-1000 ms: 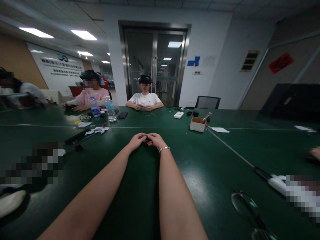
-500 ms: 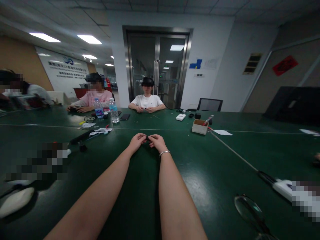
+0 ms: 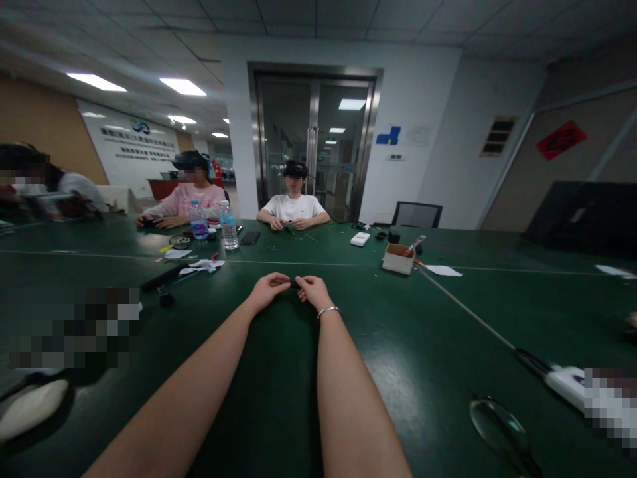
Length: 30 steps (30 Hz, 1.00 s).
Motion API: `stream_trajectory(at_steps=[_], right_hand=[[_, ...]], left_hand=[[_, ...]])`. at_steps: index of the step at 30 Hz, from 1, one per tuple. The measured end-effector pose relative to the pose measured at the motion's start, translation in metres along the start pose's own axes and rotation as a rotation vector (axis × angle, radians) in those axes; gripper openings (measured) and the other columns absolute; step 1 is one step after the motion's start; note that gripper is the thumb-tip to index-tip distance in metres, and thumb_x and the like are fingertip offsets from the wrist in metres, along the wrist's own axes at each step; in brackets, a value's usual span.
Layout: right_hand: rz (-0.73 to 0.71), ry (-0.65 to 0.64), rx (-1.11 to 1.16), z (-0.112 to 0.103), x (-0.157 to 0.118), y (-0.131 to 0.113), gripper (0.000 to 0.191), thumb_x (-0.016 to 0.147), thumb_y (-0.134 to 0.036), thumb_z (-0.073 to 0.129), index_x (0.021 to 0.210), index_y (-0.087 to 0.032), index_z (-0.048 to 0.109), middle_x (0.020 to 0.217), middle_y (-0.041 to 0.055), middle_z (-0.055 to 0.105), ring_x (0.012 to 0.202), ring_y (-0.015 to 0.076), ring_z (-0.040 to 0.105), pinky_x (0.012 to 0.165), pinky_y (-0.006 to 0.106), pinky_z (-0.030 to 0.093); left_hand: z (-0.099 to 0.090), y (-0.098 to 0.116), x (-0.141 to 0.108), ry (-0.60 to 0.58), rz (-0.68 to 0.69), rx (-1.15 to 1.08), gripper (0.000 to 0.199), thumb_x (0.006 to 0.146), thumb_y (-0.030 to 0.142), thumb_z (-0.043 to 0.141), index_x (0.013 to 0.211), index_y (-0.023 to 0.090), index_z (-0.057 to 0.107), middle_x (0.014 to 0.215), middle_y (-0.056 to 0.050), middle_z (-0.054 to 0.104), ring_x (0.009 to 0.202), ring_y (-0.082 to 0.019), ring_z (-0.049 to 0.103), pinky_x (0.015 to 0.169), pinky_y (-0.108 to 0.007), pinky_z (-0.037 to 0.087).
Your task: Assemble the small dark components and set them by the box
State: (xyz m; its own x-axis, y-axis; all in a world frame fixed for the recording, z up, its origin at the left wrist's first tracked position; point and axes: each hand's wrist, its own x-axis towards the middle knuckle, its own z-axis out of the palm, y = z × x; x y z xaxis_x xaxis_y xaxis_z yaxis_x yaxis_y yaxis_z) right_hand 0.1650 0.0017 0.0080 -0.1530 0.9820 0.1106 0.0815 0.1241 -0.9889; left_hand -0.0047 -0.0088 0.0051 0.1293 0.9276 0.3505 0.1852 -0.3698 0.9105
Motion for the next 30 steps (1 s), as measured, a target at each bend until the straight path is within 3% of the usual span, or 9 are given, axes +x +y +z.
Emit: stream_trajectory(at_steps=[5,11,17,23,27,30], right_hand=[[0.003,-0.007,-0.023,0.0022,-0.0042,-0.0054,0.02,0.085,-0.027,0.058,0.073,-0.011,0.06,0.048,-0.0008,0.058,0.037,0.005,0.049,0.036,0.013,0.04],[0.006,-0.003,-0.013,0.002,-0.0032,-0.0044,0.013,0.086,-0.022,0.057,0.082,-0.01,0.061,0.05,-0.0008,0.06,0.037,0.0056,0.05,0.035,0.014,0.041],[0.017,0.001,-0.019,0.0017,-0.0046,-0.0043,0.011,0.084,-0.021,0.059,0.084,-0.011,0.062,0.051,-0.0004,0.061,0.038,0.005,0.05,0.036,0.013,0.042],[0.006,0.004,-0.024,0.002,-0.0053,-0.0039,0.011,0.084,-0.022,0.059,0.085,-0.011,0.062,0.052,-0.0005,0.061,0.039,0.0054,0.051,0.036,0.013,0.042],[0.004,0.0,-0.033,0.0013,-0.0028,-0.0018,0.013,0.083,-0.023,0.06,0.086,-0.011,0.063,0.052,0.0,0.062,0.039,0.0056,0.051,0.036,0.013,0.042],[0.012,0.004,-0.036,0.0011,-0.0019,-0.0017,0.012,0.083,-0.022,0.059,0.086,-0.011,0.063,0.052,0.0001,0.061,0.039,0.0059,0.051,0.036,0.014,0.042]], left_hand=[[-0.0004,0.0023,0.0014,-0.008,0.001,-0.054,0.036,0.066,0.027,0.072,0.098,0.014,0.061,0.097,-0.009,0.065,0.083,-0.016,0.063,0.077,-0.03,0.049],[0.0039,0.0008,0.0027,-0.009,-0.073,-0.017,0.03,0.082,0.035,0.053,0.102,0.013,0.058,0.088,-0.007,0.063,0.068,-0.013,0.062,0.061,-0.024,0.047],[0.0032,0.0005,0.0011,-0.001,-0.038,0.017,0.026,0.077,0.029,0.059,0.1,0.016,0.059,0.085,-0.005,0.062,0.074,-0.013,0.061,0.065,-0.023,0.046],[0.0042,0.0014,0.0018,-0.019,-0.097,0.017,0.028,0.082,0.035,0.049,0.098,0.014,0.06,0.072,-0.003,0.06,0.06,-0.01,0.055,0.054,-0.021,0.042],[0.0048,0.0028,0.0012,-0.005,-0.099,0.04,0.024,0.077,0.027,0.055,0.096,0.015,0.062,0.081,-0.003,0.062,0.064,-0.01,0.055,0.057,-0.021,0.043],[0.0055,0.0037,0.0001,-0.005,-0.1,0.039,0.026,0.08,0.033,0.052,0.095,0.015,0.062,0.08,-0.004,0.063,0.063,-0.011,0.055,0.058,-0.022,0.044]])
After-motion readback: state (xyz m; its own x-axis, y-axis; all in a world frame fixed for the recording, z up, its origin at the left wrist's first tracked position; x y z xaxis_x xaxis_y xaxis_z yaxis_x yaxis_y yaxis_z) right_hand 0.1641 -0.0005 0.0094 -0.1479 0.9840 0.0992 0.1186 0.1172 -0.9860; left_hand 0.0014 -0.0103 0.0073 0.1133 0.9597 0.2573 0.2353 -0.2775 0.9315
